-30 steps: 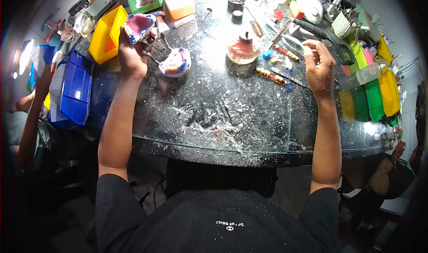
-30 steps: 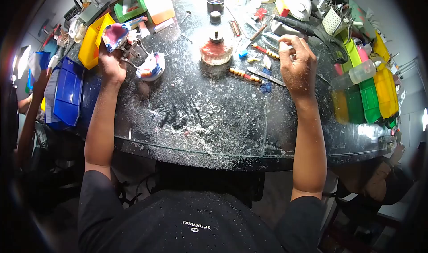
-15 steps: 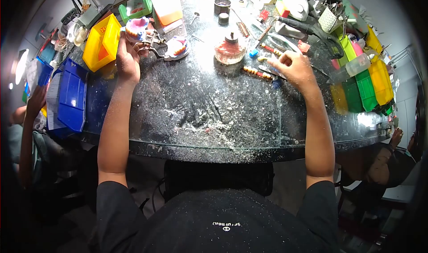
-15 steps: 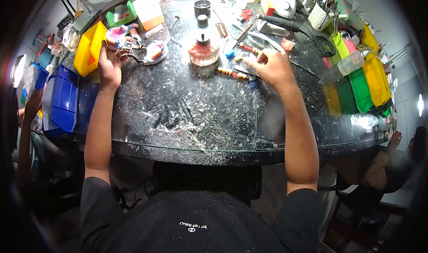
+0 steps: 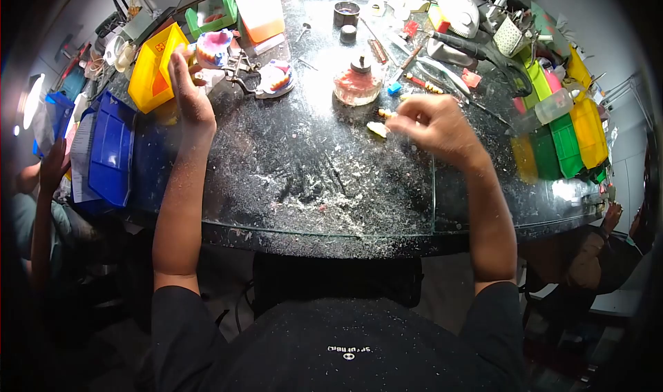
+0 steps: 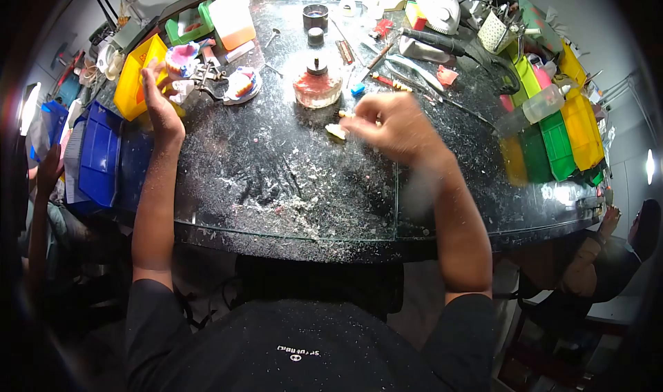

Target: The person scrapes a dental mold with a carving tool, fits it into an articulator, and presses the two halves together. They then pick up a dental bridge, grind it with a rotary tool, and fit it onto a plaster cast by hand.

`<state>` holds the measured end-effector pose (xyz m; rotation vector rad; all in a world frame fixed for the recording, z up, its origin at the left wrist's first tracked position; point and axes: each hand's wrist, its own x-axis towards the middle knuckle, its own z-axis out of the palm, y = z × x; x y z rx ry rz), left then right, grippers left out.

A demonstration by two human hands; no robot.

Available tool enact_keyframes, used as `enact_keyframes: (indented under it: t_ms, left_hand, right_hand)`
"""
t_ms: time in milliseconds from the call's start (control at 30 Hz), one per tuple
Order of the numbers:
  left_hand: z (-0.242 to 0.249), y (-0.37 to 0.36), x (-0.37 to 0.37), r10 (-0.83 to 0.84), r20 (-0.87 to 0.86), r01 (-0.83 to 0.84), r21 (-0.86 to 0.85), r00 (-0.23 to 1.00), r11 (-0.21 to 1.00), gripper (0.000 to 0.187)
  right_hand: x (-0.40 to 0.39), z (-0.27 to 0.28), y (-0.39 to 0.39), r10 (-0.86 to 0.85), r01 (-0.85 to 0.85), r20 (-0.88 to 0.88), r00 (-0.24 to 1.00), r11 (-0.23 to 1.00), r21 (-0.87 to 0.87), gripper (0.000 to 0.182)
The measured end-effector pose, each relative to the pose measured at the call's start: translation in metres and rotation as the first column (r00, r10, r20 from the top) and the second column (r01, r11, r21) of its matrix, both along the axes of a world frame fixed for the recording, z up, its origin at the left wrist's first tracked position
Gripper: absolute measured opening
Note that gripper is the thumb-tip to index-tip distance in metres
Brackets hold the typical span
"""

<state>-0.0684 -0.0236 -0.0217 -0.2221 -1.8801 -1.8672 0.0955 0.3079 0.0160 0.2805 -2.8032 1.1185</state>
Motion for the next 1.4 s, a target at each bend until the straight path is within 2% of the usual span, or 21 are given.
enact_keyframes:
  t_ms: [67, 100, 133, 200, 300, 333, 433, 533, 600, 667, 767, 800, 833, 900, 1000, 1133, 1167, 1267, 1333, 1367, 1400]
  left_hand:
    - [-0.005, -0.009, -0.002, 0.059, -0.320, -0.134, -0.218, 0.946, 0.967, 0.049]
    - [-0.001, -0.007, 0.001, 0.098, -0.369, -0.187, -0.213, 0.924, 0.959, 0.049]
    - [0.006, -0.003, 0.008, 0.133, -0.418, -0.237, -0.207, 0.899, 0.949, 0.048]
    - [0.021, 0.009, 0.024, 0.195, -0.472, -0.296, -0.148, 0.860, 0.944, 0.046]
    - [0.028, 0.017, 0.042, 0.138, -0.639, -0.390, -0.271, 0.757, 0.880, 0.045]
    - [0.032, 0.025, 0.054, 0.102, -0.665, -0.362, -0.267, 0.740, 0.893, 0.039]
    - [0.031, 0.041, 0.089, -0.258, -0.560, -0.067, -0.493, 0.787, 0.867, 0.020]
    - [0.028, 0.082, 0.111, -0.540, -0.373, 0.403, -0.386, 0.755, 0.830, 0.027]
    - [0.049, 0.109, 0.129, -0.697, -0.029, 0.618, -0.436, 0.717, 0.654, 0.044]
    - [0.052, 0.163, 0.143, -0.775, 0.246, 0.798, 0.006, 0.583, 0.602, 0.062]
    - [0.066, 0.251, 0.159, -0.795, 0.123, 0.703, 0.401, 0.594, 0.587, 0.070]
    - [0.073, 0.273, 0.160, -0.835, 0.073, 0.741, 0.424, 0.545, 0.520, 0.055]
    - [0.087, 0.291, 0.180, -0.768, 0.020, 0.610, 0.595, 0.640, 0.524, 0.039]
    - [0.091, 0.314, 0.189, -0.678, -0.099, 0.614, 0.534, 0.728, 0.581, 0.030]
    - [0.091, 0.316, 0.195, -0.750, -0.206, 0.760, 0.367, 0.629, 0.537, 0.025]
    - [0.099, 0.283, 0.179, -0.928, -0.120, 0.908, 0.285, 0.352, 0.308, 0.025]
    - [0.097, 0.270, 0.181, -0.916, -0.163, 0.909, 0.273, 0.367, 0.315, 0.023]
    - [0.072, 0.246, 0.183, -0.830, -0.411, 0.927, 0.162, 0.376, 0.339, 0.022]
    - [0.069, 0.216, 0.163, -0.560, -0.626, 0.648, -0.112, 0.543, 0.753, 0.022]
    - [0.076, 0.178, 0.155, -0.495, -0.435, 0.453, -0.204, 0.752, 0.868, 0.031]
    - [0.081, 0.154, 0.136, -0.523, -0.398, 0.473, -0.225, 0.754, 0.852, 0.034]
  right_hand:
    - [-0.017, 0.005, 0.028, -0.268, 0.259, -0.126, 0.955, 0.962, -0.082, 0.023]
    - [-0.035, 0.005, 0.054, -0.284, 0.330, -0.369, 0.885, 0.942, 0.068, 0.015]
    - [-0.052, 0.004, 0.075, -0.328, 0.370, -0.399, 0.856, 0.929, 0.030, 0.010]
    - [-0.089, -0.010, 0.132, -0.332, 0.513, -0.459, 0.824, 0.781, 0.356, 0.035]
    - [-0.117, -0.035, 0.166, -0.342, 0.533, -0.420, 0.841, 0.658, 0.532, 0.036]
    - [-0.123, -0.038, 0.174, -0.382, 0.503, -0.328, 0.864, 0.620, 0.602, 0.036]
    - [-0.121, -0.040, 0.187, -0.209, 0.502, -0.481, 0.851, 0.592, 0.630, 0.031]
    - [-0.086, -0.006, 0.181, -0.203, 0.551, -0.591, 0.781, 0.670, 0.499, 0.033]
    - [-0.051, 0.019, 0.160, -0.213, 0.493, -0.624, 0.752, 0.811, 0.316, 0.032]
    - [-0.017, 0.037, 0.135, -0.194, 0.452, -0.642, 0.741, 0.852, 0.264, 0.028]
    - [0.032, 0.043, 0.092, -0.294, 0.425, -0.481, 0.826, 0.886, 0.187, 0.014]
    - [0.039, 0.031, 0.091, -0.264, 0.400, -0.512, 0.817, 0.900, 0.175, 0.016]
    - [0.045, 0.020, 0.090, -0.234, 0.374, -0.543, 0.807, 0.913, 0.162, 0.018]
    - [0.059, 0.017, 0.083, -0.283, 0.400, -0.555, 0.782, 0.911, 0.100, 0.022]
    - [0.071, 0.012, 0.070, -0.354, 0.426, -0.568, 0.743, 0.905, -0.006, 0.030]
    - [0.083, 0.007, 0.072, -0.191, 0.115, -0.136, 0.972, 0.895, -0.430, 0.028]
    - [0.085, 0.006, 0.071, -0.060, 0.046, -0.007, 0.998, 0.824, -0.564, 0.027]
    - [0.078, 0.031, 0.054, 0.011, -0.049, -0.122, 0.992, 0.948, -0.315, 0.022]
    - [0.066, 0.041, 0.053, 0.056, -0.072, -0.168, 0.984, 0.993, -0.094, 0.017]
    - [0.061, 0.041, 0.056, -0.018, 0.002, -0.202, 0.979, 0.997, -0.080, 0.016]
    - [0.057, 0.042, 0.063, -0.092, 0.078, -0.240, 0.966, 0.995, -0.068, 0.014]
